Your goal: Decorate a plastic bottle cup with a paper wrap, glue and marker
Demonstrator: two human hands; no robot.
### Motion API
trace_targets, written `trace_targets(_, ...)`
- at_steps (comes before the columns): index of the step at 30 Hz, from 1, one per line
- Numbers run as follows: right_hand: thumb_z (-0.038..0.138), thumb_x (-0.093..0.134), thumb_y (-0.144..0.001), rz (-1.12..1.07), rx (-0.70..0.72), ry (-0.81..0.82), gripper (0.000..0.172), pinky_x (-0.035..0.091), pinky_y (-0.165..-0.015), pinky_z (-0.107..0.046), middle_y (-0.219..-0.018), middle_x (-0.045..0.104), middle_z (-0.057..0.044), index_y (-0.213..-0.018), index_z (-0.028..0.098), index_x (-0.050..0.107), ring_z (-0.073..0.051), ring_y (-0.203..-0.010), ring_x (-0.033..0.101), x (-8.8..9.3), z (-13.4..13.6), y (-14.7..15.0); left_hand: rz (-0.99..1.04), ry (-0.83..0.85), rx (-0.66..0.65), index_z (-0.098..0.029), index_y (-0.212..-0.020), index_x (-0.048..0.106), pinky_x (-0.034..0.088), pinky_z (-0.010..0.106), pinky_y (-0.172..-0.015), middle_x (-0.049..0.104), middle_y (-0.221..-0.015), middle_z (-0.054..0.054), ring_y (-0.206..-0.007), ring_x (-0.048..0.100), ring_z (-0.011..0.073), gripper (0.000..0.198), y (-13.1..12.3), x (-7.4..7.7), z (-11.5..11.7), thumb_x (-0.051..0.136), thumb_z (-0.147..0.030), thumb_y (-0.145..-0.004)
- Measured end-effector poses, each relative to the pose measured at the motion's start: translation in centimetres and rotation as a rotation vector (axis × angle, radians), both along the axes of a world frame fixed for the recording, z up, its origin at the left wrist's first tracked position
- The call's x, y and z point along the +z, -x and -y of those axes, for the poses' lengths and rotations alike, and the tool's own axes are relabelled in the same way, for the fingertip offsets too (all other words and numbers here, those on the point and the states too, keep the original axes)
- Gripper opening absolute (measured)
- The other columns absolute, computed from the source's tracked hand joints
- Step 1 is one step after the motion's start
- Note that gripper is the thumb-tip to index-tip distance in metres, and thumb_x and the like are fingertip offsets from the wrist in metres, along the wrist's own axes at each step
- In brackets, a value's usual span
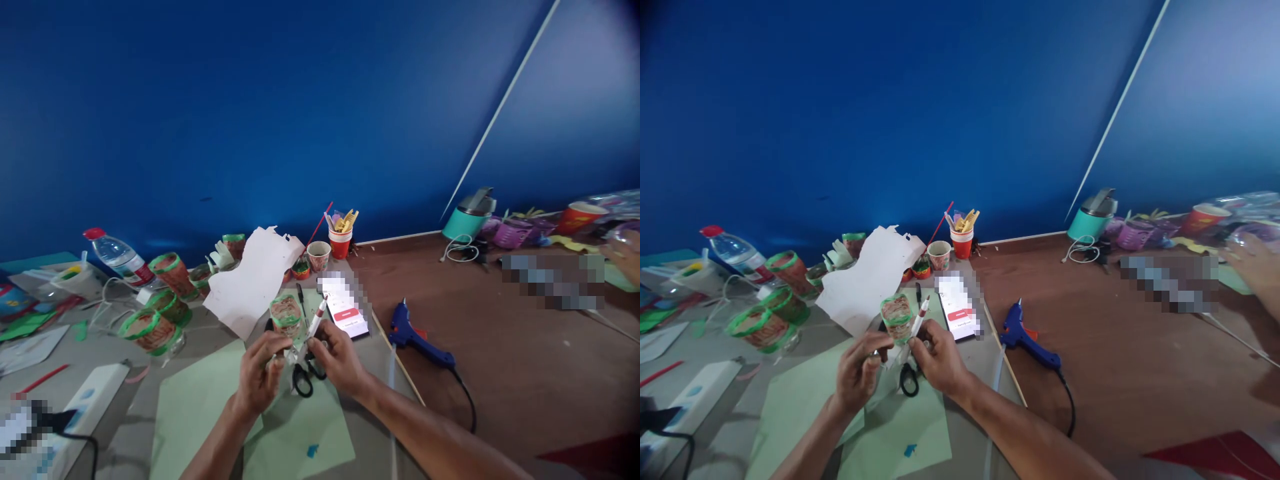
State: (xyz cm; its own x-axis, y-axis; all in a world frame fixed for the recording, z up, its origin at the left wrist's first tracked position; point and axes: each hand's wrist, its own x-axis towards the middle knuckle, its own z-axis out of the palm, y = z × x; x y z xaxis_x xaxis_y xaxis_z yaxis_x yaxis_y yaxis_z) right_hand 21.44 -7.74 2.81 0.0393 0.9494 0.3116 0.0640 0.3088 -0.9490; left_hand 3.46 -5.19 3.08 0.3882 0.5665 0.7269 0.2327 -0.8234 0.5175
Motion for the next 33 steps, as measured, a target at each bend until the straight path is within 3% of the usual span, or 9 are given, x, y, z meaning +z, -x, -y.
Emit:
trace_targets(3, 0.03, 0.056, -0.082, -0.121, 0.077, -0.014, 0.014, 0.045, -0.064, -0.025, -0.075, 0.06, -0.001, -0.086, 0.018, 0.058, -0.014, -0.068, 0.054, 0.2, 0.2, 0.0, -0.124, 0.075, -0.007, -0.019, -0.117, 0.055, 0.053, 0.03, -0.066, 0.067, -0.102, 0.011, -0.064, 0.061, 0.0144, 0.035, -0.6, -0.6, 0.3, 0.054, -0.036, -0.087)
trace_targets(7, 0.03, 0.061, -0.078, -0.214, 0.113, 0.031, 0.012, 0.042, -0.061, -0.024, -0.069, 0.056, 0.001, -0.08, 0.018, 0.06, -0.012, -0.063, 0.049, 0.5, 0.4, -0.2, -0.172, 0.347, 0.086, -0.02, -0.114, 0.056, 0.053, 0.029, -0.069, 0.071, -0.093, 0.007, -0.074, 0.066, 0.0178, 0.031, -1.2, -0.7, 0.9, 0.055, -0.03, -0.085)
trace_targets(11, 0.029, 0.061, -0.07, -0.497, 0.023, 0.139, 0.023, 0.041, -0.058, -0.024, -0.073, 0.056, 0.0, -0.092, 0.02, 0.062, -0.013, -0.064, 0.049, 0.8, -0.6, -1.2, -0.119, 0.615, 0.05, -0.017, -0.107, 0.059, 0.051, 0.027, -0.063, 0.069, -0.08, 0.006, -0.068, 0.063, 0.0171, 0.028, -1.6, -0.1, 1.3, 0.049, -0.034, -0.088)
trace_targets(14, 0.02, 0.058, -0.066, -0.785, -0.087, 0.223, 0.023, 0.043, -0.059, -0.024, -0.07, 0.057, 0.002, -0.088, 0.022, 0.063, -0.012, -0.06, 0.048, 1.2, -2.0, -2.3, -0.127, 0.762, -0.024, -0.015, -0.106, 0.058, 0.046, 0.024, -0.054, 0.068, -0.074, 0.006, -0.06, 0.058, 0.015, 0.031, -2.0, 0.1, 1.4, 0.049, -0.037, -0.087)
trace_targets(16, 0.014, 0.06, -0.062, -0.952, -0.047, 0.27, 0.02, 0.046, -0.062, -0.026, -0.072, 0.059, 0.001, -0.082, 0.02, 0.064, -0.012, -0.06, 0.051, 1.5, -2.7, -3.0, -0.146, 0.829, -0.056, -0.015, -0.106, 0.059, 0.044, 0.023, -0.053, 0.067, -0.074, 0.006, -0.059, 0.057, 0.0146, 0.032, -2.2, -0.2, 1.3, 0.051, -0.039, -0.087)
trace_targets(20, 0.019, 0.067, -0.069, -1.172, 0.07, 0.414, 0.016, 0.049, -0.065, -0.027, -0.072, 0.064, -0.001, -0.085, 0.019, 0.065, -0.014, -0.066, 0.06, 2.0, -3.3, -3.8, -0.189, 0.891, -0.058, -0.016, -0.108, 0.059, 0.042, 0.023, -0.052, 0.067, -0.074, 0.005, -0.06, 0.056, 0.0148, 0.033, -2.4, -0.7, 1.2, 0.051, -0.039, -0.086)
trace_targets(27, 0.027, 0.068, -0.074, -1.229, 0.011, 0.414, 0.016, 0.051, -0.07, -0.03, -0.077, 0.068, -0.001, -0.087, 0.021, 0.061, -0.015, -0.073, 0.064, 1.2, -3.9, -4.2, -0.215, 0.93, -0.101, -0.017, -0.106, 0.06, 0.038, 0.022, -0.047, 0.066, -0.07, 0.004, -0.054, 0.051, 0.0131, 0.031, -2.6, -0.5, 1.3, 0.051, -0.039, -0.086)
trace_targets(33, 0.018, 0.069, -0.067, -1.125, 0.027, 0.356, 0.027, 0.04, -0.051, -0.022, -0.065, 0.053, 0.006, -0.094, 0.02, 0.064, -0.007, -0.047, 0.041, 1.1, -4.0, -4.6, -0.131, 0.983, -0.085, -0.015, -0.11, 0.059, 0.037, 0.022, -0.046, 0.064, -0.07, 0.004, -0.051, 0.048, 0.0115, 0.04, -2.4, -1.0, 1.1, 0.051, -0.047, -0.086)
